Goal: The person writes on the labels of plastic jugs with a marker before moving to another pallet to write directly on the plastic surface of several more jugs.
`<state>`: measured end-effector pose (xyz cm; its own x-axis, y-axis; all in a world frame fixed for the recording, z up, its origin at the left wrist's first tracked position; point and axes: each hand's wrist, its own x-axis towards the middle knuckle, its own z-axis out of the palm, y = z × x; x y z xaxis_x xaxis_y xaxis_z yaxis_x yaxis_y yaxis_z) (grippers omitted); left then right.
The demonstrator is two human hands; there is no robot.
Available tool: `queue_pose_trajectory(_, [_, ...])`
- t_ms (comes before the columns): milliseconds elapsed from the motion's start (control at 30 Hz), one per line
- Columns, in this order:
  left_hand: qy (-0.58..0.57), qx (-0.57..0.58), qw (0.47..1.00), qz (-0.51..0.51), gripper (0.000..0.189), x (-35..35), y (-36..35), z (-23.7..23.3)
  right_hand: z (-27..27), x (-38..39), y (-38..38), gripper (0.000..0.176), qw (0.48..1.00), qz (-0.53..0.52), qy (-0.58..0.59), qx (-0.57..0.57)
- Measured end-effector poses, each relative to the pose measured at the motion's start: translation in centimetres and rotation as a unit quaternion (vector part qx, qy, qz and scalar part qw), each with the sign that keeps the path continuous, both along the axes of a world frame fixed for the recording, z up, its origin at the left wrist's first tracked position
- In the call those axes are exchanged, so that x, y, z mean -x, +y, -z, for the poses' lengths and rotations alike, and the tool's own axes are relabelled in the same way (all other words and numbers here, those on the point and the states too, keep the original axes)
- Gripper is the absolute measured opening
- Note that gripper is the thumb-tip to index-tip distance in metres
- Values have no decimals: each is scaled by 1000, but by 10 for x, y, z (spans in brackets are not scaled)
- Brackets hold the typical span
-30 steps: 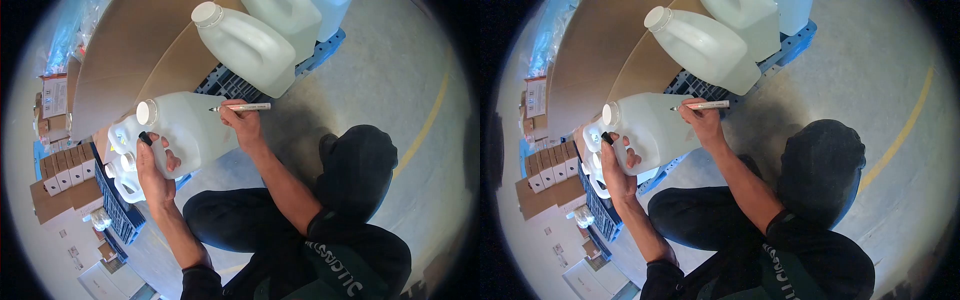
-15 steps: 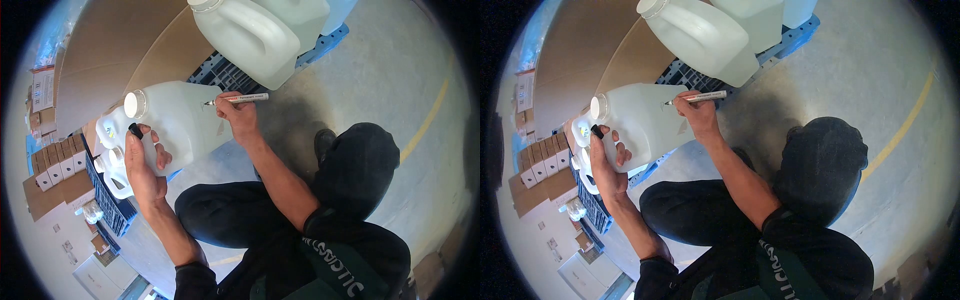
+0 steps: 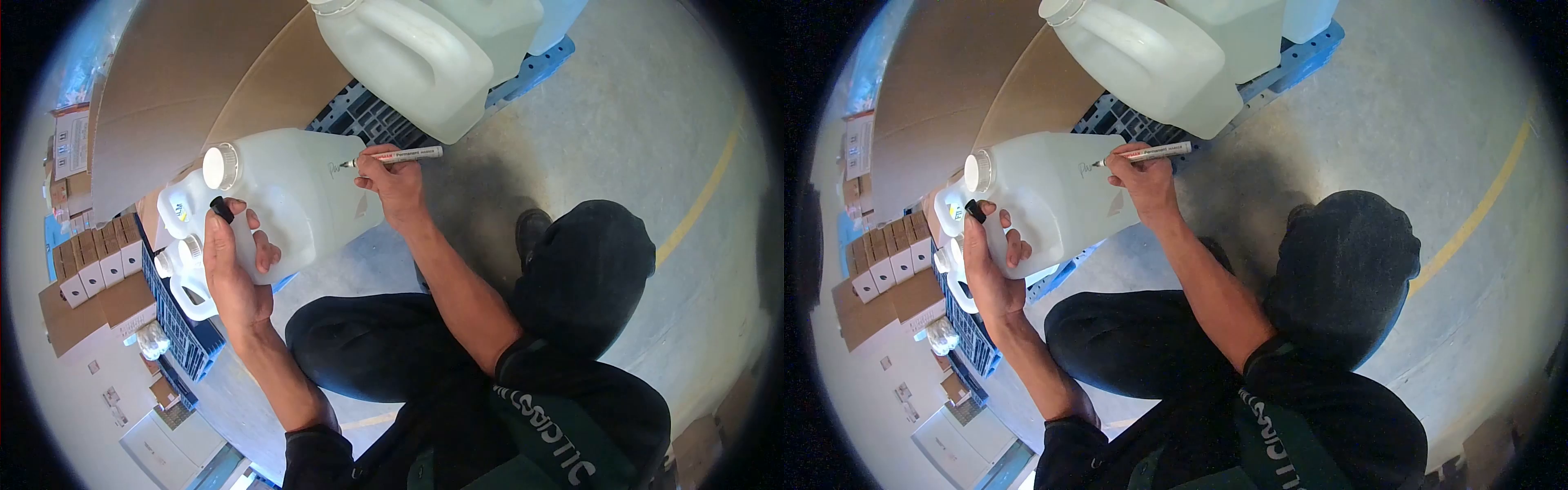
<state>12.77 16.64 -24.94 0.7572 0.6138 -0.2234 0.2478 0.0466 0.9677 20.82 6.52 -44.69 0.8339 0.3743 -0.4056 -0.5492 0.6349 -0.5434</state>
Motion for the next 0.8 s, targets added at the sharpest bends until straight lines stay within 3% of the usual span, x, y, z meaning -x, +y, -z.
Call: queue_pose_trajectory(800, [9,-18,1000,2,36,0,0,1,15,1,-1,16,1000,7,24,-2])
